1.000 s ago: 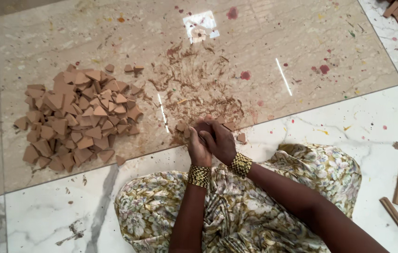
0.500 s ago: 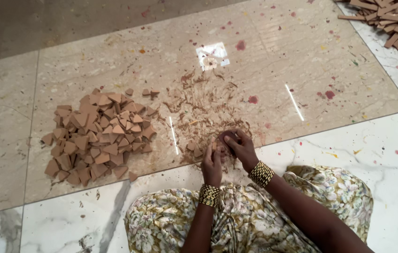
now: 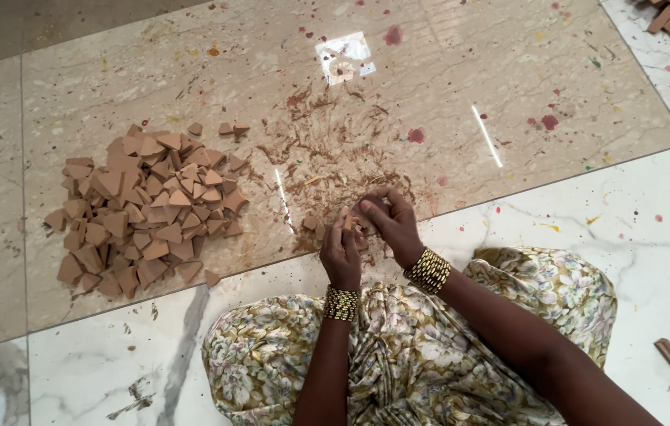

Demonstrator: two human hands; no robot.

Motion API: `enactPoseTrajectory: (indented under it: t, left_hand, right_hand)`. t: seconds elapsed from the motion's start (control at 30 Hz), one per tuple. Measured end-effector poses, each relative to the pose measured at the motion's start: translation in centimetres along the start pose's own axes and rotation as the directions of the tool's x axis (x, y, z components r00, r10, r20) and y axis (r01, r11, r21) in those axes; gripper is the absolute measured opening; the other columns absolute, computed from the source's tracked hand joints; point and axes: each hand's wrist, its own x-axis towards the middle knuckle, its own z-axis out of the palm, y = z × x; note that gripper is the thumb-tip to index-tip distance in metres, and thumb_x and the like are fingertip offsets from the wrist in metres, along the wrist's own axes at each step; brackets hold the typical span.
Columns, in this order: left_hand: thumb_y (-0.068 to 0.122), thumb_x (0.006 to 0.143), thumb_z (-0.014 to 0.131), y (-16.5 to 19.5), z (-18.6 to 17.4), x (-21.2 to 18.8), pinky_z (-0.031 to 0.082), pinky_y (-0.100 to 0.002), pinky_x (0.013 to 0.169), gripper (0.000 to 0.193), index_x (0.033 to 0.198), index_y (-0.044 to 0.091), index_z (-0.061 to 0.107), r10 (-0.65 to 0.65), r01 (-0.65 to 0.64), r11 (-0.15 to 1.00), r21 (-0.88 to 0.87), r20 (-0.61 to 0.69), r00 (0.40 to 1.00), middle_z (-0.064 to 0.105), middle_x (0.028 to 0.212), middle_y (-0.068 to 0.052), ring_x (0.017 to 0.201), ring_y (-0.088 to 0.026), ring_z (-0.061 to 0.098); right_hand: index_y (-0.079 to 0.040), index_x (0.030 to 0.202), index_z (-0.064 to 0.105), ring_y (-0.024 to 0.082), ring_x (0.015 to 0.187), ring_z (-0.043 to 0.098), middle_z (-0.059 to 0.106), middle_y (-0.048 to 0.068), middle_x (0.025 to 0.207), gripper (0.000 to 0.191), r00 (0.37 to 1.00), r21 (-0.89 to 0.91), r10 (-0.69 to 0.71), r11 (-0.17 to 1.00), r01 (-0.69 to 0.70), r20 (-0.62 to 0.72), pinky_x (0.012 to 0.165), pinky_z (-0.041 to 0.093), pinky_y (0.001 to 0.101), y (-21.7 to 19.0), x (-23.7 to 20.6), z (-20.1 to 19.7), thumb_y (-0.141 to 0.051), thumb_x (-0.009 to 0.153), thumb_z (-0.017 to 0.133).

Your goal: The person sits on the floor and breaks small triangular clay pieces apart by hand, adding the broken fragments to a growing pile of similar pieces beside them. They repeatedly pick up pieces, snap them, and place the fragments onto the pile on the tiled floor.

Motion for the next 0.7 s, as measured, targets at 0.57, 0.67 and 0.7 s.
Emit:
enactPoseTrajectory:
  t: [0.57, 0.67, 0.7]
  left_hand:
    - [0.017, 0.105, 0.06, 1.1, 0.4, -0.4, 0.062, -0.029, 0.062, 0.028, 0.128, 0.001, 0.065, -0.019, 0.024, 0.997, -0.076, 0.072, 0.997, 0.074, 0.105, -0.012, 0.076, -0.016, 0.075]
    - [0.016, 0.106, 0.062, 2.2, -0.2, 0.3, 0.063, -0.031, 0.073, 0.027, 0.128, 0.001, 0.066, 0.034, -0.03, 0.997, -0.073, 0.059, 0.998, 0.073, 0.109, -0.013, 0.088, -0.02, 0.075]
    - [0.015, 0.107, 0.063, 2.5, -0.3, 0.5, 0.062, -0.034, 0.079, 0.026, 0.128, 0.001, 0.067, 0.19, -0.191, 0.981, 0.022, 0.024, 0.981, 0.07, 0.115, -0.016, 0.097, -0.024, 0.073]
  right_hand:
    - [-0.002, 0.12, 0.057, 0.011, 0.089, 0.07, 0.072, 0.008, 0.102, 0.021, 0.99, -0.073, -0.121, 0.989, 0.125, 0.067, 0.072, 0.057, 0.0231, 0.2, -0.7, 0.1, -0.012, 0.103, 0.064]
    - [-0.001, 0.123, 0.058, 0.012, 0.087, 0.066, 0.07, 0.011, 0.104, 0.021, 0.991, -0.071, -0.134, 0.988, 0.134, 0.004, 0.071, 0.054, 0.0242, -0.1, -0.9, -0.1, -0.012, 0.106, 0.065]
    - [-0.001, 0.123, 0.058, 0.012, 0.092, 0.067, 0.07, 0.011, 0.108, 0.022, 0.975, -0.173, -0.219, 0.962, 0.212, -0.024, 0.076, 0.056, 0.0249, -0.3, -0.9, -0.2, -0.011, 0.105, 0.065]
